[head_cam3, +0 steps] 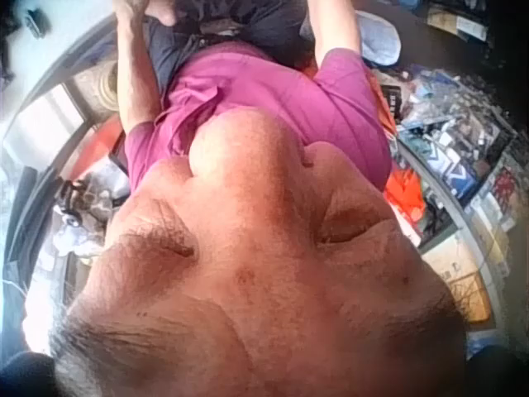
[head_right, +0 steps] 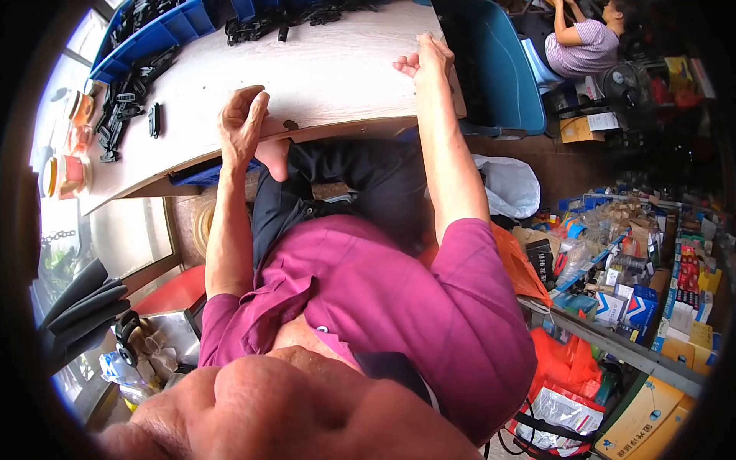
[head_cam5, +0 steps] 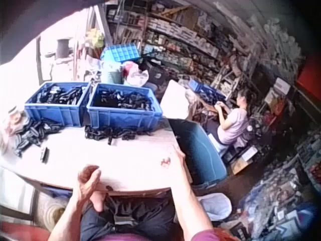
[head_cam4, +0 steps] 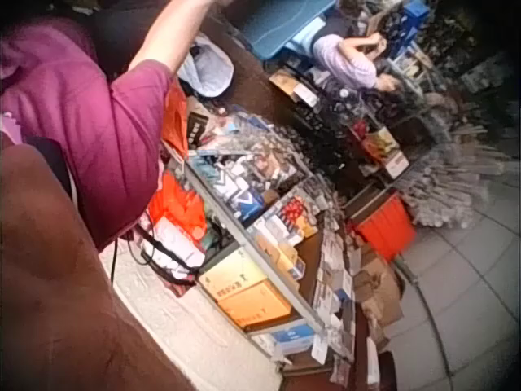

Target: The person repeatedly picks up plastic components from the table and assembles them by fitting the pieces together by hand.

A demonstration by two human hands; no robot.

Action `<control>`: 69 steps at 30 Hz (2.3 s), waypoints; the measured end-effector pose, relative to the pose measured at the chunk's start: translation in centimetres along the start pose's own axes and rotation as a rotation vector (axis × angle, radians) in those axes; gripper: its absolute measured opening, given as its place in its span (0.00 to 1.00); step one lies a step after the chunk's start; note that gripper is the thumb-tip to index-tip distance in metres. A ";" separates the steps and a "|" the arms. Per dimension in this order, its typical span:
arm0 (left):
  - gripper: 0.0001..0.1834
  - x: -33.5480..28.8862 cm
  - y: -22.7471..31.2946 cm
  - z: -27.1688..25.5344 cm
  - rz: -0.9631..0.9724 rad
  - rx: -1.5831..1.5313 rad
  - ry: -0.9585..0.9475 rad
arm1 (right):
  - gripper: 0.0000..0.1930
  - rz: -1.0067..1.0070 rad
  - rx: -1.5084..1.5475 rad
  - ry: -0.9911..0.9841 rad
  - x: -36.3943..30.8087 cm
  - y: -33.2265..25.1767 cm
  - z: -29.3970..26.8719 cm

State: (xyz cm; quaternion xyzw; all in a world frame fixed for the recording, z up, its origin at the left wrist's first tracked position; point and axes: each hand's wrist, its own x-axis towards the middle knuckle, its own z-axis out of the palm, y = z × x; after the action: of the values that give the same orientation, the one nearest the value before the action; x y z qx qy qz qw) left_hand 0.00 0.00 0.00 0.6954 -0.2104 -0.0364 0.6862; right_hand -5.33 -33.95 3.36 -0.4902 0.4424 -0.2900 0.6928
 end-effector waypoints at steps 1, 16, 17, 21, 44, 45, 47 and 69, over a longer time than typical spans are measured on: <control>0.09 -0.1 -0.1 -0.2 0.008 -0.014 0.014 | 0.10 -0.005 -0.017 -0.037 -0.2 0.1 0.2; 0.20 4.4 0.7 1.9 0.053 0.438 0.135 | 0.10 0.007 -0.114 -0.229 -2.6 0.7 2.1; 0.20 5.8 0.8 2.6 0.048 0.510 0.169 | 0.10 0.012 -0.109 -0.257 -2.9 0.9 2.1; 0.20 11.2 -1.9 4.6 0.313 0.925 0.199 | 0.09 0.019 -0.124 -0.325 -4.2 1.5 2.2; 0.14 11.9 -3.3 1.8 0.158 0.762 0.233 | 0.17 -0.007 -0.486 -0.241 -1.0 1.1 11.2; 0.15 11.8 -3.1 1.9 0.112 0.728 0.211 | 0.17 -0.007 -0.490 -0.245 -0.8 1.1 11.8; 0.16 11.7 -2.7 1.9 0.062 0.693 0.191 | 0.18 -0.009 -0.585 -0.235 -0.6 1.0 12.9; 0.16 12.1 -2.4 1.8 0.001 0.648 0.220 | 0.08 -0.060 -0.130 -0.567 -1.5 1.7 7.5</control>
State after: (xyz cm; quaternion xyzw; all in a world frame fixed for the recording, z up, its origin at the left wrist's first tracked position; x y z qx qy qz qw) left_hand 10.98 -5.88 0.44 0.8769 -0.1359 0.1080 0.4483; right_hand 0.73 -28.91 3.19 -0.6079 0.2341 -0.1328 0.7470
